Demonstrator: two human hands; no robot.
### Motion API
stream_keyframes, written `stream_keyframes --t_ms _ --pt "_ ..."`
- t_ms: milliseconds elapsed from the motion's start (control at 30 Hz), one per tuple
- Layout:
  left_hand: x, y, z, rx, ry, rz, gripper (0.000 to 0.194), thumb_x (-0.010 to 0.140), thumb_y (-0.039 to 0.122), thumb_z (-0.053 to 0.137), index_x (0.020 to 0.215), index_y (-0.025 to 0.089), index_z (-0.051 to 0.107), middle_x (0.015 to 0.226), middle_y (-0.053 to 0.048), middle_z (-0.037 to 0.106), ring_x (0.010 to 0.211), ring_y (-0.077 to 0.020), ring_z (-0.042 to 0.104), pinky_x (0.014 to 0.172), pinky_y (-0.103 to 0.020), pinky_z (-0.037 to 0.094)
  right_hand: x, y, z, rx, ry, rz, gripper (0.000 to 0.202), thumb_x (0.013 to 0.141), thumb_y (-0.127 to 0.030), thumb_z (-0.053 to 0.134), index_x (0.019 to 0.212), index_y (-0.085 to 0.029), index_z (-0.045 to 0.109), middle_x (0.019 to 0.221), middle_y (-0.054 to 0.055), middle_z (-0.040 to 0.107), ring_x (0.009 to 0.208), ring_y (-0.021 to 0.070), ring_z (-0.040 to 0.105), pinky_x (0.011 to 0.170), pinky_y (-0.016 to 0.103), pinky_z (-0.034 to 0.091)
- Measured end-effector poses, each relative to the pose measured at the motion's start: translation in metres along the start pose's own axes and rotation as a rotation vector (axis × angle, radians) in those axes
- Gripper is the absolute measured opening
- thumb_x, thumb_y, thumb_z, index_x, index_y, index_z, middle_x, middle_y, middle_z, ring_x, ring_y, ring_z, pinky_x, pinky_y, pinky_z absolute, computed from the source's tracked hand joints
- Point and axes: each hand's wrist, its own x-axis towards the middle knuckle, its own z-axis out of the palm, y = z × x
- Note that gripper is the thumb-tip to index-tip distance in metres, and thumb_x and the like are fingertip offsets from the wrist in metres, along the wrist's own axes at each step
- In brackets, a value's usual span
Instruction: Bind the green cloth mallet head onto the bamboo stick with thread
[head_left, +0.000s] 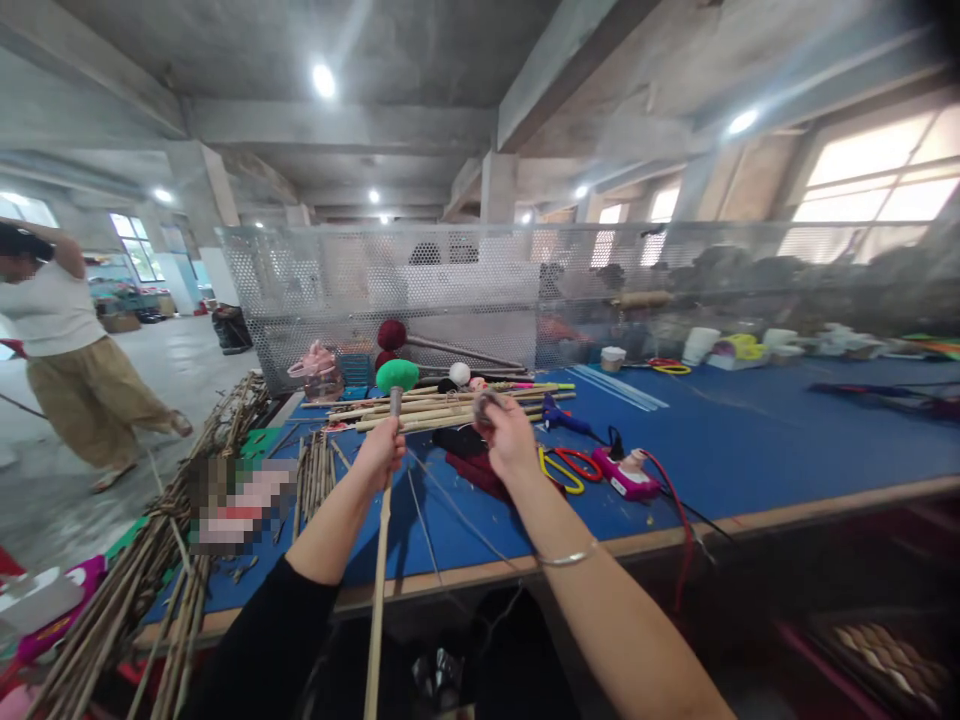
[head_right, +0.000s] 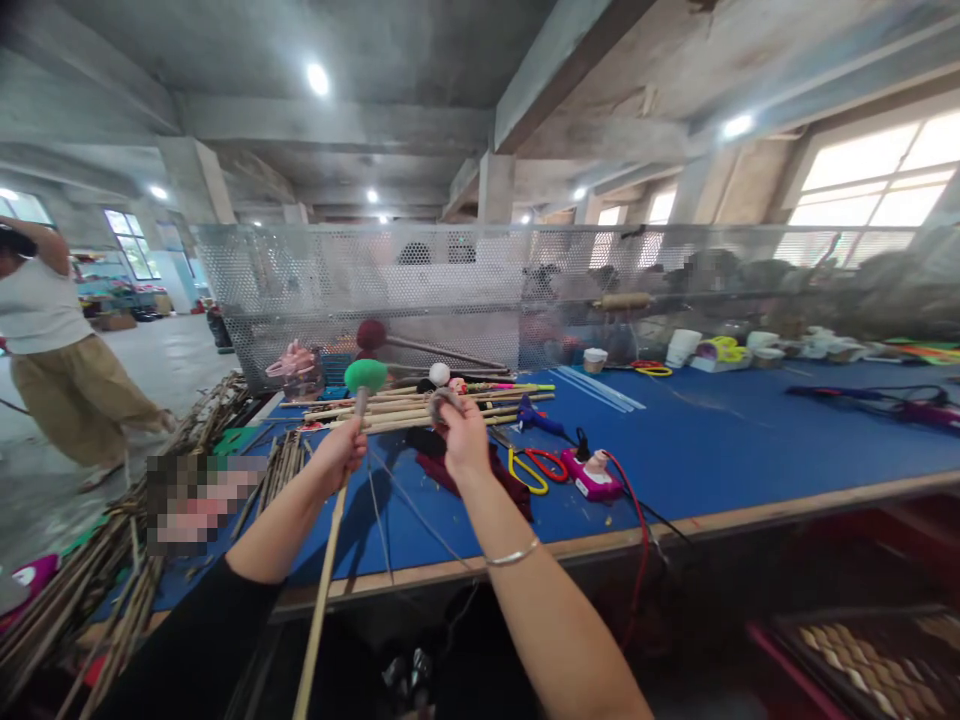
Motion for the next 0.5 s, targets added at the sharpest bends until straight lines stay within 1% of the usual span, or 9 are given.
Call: stream_keyframes --t_ms 67,133,200,267,300,367,400,467,500 --pt "-0.001 0.004 -0.011 0.009 0.032 0.009 0.018 0.084 0.034 0.037 0.072 0.020 0.037 0.043 0.011 0.025 0.028 -0.0024 0.019 0.032 -0.012 0.009 -0.006 -0.030 -0.024 0.078 0.058 -0.013 0.027 0.056 -0.025 0.064 0.079 -0.021 0.050 0.073 -0.002 0.056 0.058 0.0097 0.052 0.053 0.022 0.045" --pt "-0.003 0.005 -0.018 0.028 0.038 0.011 0.017 0.083 0.034 0.038 0.073 0.020 0.038 0.043 0.011 0.025 0.028 -0.0026 0.019 0.032 -0.012 0.009 -0.015 -0.056 -0.047 0.055 0.081 -0.047 0.026 0.057 -0.028 0.064 0.078 -0.022 0.050 0.072 -0.002 0.058 0.058 0.0109 0.054 0.053 0.024 0.046" --pt "-0.005 0.003 -0.021 0.061 0.032 0.020 0.017 0.082 0.034 0.040 0.073 0.020 0.040 0.043 0.010 0.028 0.028 -0.0030 0.021 0.032 -0.012 0.010 -0.029 -0.074 -0.067 -0.140 0.081 -0.135 0.024 0.060 -0.031 0.064 0.079 -0.021 0.053 0.072 -0.001 0.061 0.058 0.0118 0.056 0.052 0.024 0.046" --pt "-0.007 0.001 -0.019 0.101 0.035 0.041 0.017 0.081 0.035 0.044 0.074 0.020 0.043 0.044 0.009 0.032 0.029 -0.0033 0.025 0.031 -0.012 0.011 -0.044 -0.087 -0.080 -0.483 0.056 -0.227 0.022 0.063 -0.033 0.064 0.080 -0.020 0.059 0.072 0.002 0.063 0.058 0.0130 0.057 0.051 0.024 0.046" --pt "-0.008 0.001 -0.018 0.120 0.039 0.053 0.017 0.081 0.036 0.045 0.074 0.020 0.044 0.044 0.009 0.033 0.029 -0.0034 0.026 0.031 -0.012 0.012 -0.052 -0.093 -0.086 -0.667 0.029 -0.250 0.021 0.064 -0.033 0.063 0.080 -0.019 0.062 0.069 0.002 0.064 0.056 0.0133 0.056 0.050 0.024 0.045" --pt "-0.011 0.002 -0.014 0.149 0.047 0.073 0.018 0.080 0.036 0.047 0.073 0.020 0.046 0.044 0.008 0.033 0.029 -0.0034 0.026 0.032 -0.012 0.012 -0.067 -0.105 -0.095 -0.959 -0.065 -0.214 0.020 0.064 -0.033 0.063 0.076 -0.018 0.068 0.058 0.002 0.063 0.047 0.0126 0.052 0.045 0.023 0.043" --pt "-0.013 0.002 -0.012 0.162 0.048 0.079 0.018 0.080 0.037 0.048 0.073 0.020 0.046 0.043 0.008 0.033 0.029 -0.0034 0.026 0.032 -0.013 0.012 -0.074 -0.110 -0.100 -1.037 -0.115 -0.166 0.020 0.063 -0.033 0.063 0.075 -0.018 0.069 0.052 0.001 0.061 0.042 0.0119 0.049 0.041 0.023 0.042" --pt "-0.018 0.004 -0.008 0.205 0.043 0.081 0.019 0.079 0.037 0.049 0.073 0.020 0.048 0.044 0.008 0.033 0.030 -0.0038 0.027 0.032 -0.013 0.013 -0.087 -0.120 -0.109 -1.046 -0.170 -0.066 0.023 0.062 -0.036 0.065 0.074 -0.018 0.071 0.045 0.001 0.057 0.037 0.0121 0.047 0.036 0.024 0.039" --pt "-0.021 0.004 -0.005 0.239 0.036 0.080 0.019 0.079 0.038 0.049 0.074 0.020 0.049 0.044 0.008 0.034 0.030 -0.0043 0.028 0.032 -0.014 0.013 -0.093 -0.123 -0.113 -0.992 -0.152 -0.041 0.025 0.060 -0.039 0.066 0.073 -0.018 0.070 0.044 0.002 0.057 0.036 0.0132 0.048 0.035 0.024 0.039"
